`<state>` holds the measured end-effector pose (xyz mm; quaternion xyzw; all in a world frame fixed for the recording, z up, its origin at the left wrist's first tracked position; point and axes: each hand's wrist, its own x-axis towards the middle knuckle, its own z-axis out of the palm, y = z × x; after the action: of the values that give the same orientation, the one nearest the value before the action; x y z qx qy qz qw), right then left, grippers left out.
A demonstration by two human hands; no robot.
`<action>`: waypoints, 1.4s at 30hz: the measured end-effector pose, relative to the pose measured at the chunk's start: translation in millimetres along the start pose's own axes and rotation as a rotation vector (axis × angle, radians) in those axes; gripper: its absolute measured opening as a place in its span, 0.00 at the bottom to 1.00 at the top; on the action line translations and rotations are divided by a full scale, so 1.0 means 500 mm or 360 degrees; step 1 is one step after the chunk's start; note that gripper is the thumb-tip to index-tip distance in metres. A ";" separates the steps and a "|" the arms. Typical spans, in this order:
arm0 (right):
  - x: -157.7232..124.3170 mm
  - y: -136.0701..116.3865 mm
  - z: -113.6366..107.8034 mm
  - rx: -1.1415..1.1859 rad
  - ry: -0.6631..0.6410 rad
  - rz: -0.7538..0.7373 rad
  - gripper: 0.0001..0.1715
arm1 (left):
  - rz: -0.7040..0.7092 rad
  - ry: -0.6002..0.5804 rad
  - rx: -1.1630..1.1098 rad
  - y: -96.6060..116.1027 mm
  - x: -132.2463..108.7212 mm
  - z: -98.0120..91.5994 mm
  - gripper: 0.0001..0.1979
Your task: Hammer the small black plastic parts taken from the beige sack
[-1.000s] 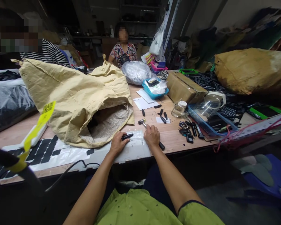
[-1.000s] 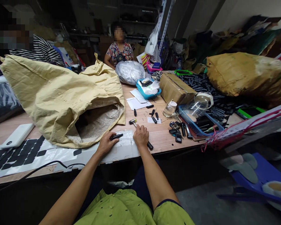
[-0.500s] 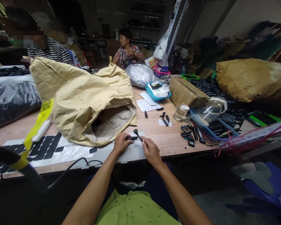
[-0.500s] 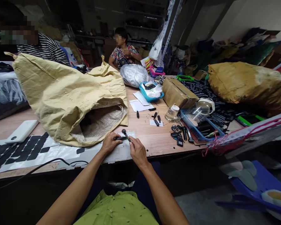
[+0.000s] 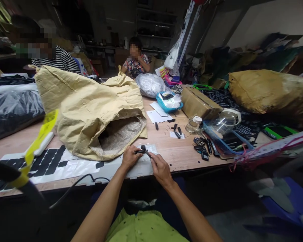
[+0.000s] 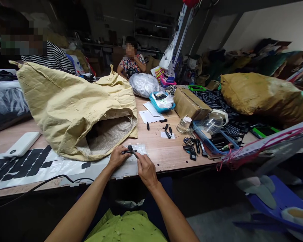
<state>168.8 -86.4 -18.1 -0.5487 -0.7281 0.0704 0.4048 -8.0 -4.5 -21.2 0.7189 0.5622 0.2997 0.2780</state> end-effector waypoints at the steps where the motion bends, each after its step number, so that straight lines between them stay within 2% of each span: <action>1: -0.001 0.001 0.000 0.0004 0.0005 0.0007 0.24 | 0.0012 0.0009 0.0001 -0.003 0.001 0.002 0.08; 6: 0.001 0.022 0.001 -0.0038 0.0006 0.0034 0.23 | 0.0054 0.0039 0.0042 -0.008 0.001 0.004 0.07; 10: 0.050 0.066 -0.012 -0.0273 0.0057 0.0153 0.22 | 0.0087 0.0011 0.0087 -0.005 -0.001 -0.002 0.07; 15: 0.117 0.115 -0.019 -0.0794 -0.0154 0.0416 0.23 | 0.0103 -0.0034 0.0121 -0.009 -0.002 -0.006 0.10; 19: 0.126 0.120 0.005 -0.1067 -0.0199 0.0463 0.20 | 0.0126 0.0019 0.0175 -0.022 0.000 -0.004 0.14; 24: 0.126 0.108 0.025 -0.1109 -0.0205 0.0481 0.19 | 0.0034 0.0106 0.0118 -0.019 -0.002 -0.008 0.15; 26: 0.130 0.105 0.026 -0.1108 -0.0198 0.0486 0.19 | 0.0043 0.0103 -0.0020 -0.004 -0.024 -0.003 0.15; 29: 0.133 0.101 0.022 -0.1119 -0.0183 0.0488 0.18 | 0.0284 -0.0030 -0.0283 0.022 -0.100 0.015 0.15; 31: 0.133 0.100 0.019 -0.1129 -0.0193 0.0483 0.18 | 0.0525 -0.0289 -0.0366 0.034 -0.170 0.033 0.15; 33: 0.132 0.099 0.015 -0.1132 -0.0223 0.0487 0.18 | 0.0656 -0.0645 -0.0365 0.038 -0.237 0.051 0.15; 35: 0.131 0.100 0.014 -0.1142 -0.0237 0.0502 0.18 | 0.0497 -0.0891 -0.0299 0.033 -0.285 0.068 0.14; 37: 0.131 0.102 0.015 -0.1151 -0.0244 0.0520 0.18 | 0.0124 -0.0965 -0.0157 0.016 -0.307 0.084 0.14; 40: 0.131 0.105 0.019 -0.1158 -0.0239 0.0525 0.17 | -0.0397 -0.0997 0.0172 -0.022 -0.300 0.106 0.17; 42: 0.130 0.107 0.021 -0.1159 -0.0227 0.0520 0.17 | -0.0595 -0.1045 0.0339 -0.045 -0.287 0.117 0.18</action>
<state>197.1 -6.5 -21.0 -0.7585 -0.6348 -0.0909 0.1160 -6.0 -143.1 -93.5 0.6865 0.5926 -0.0623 0.4168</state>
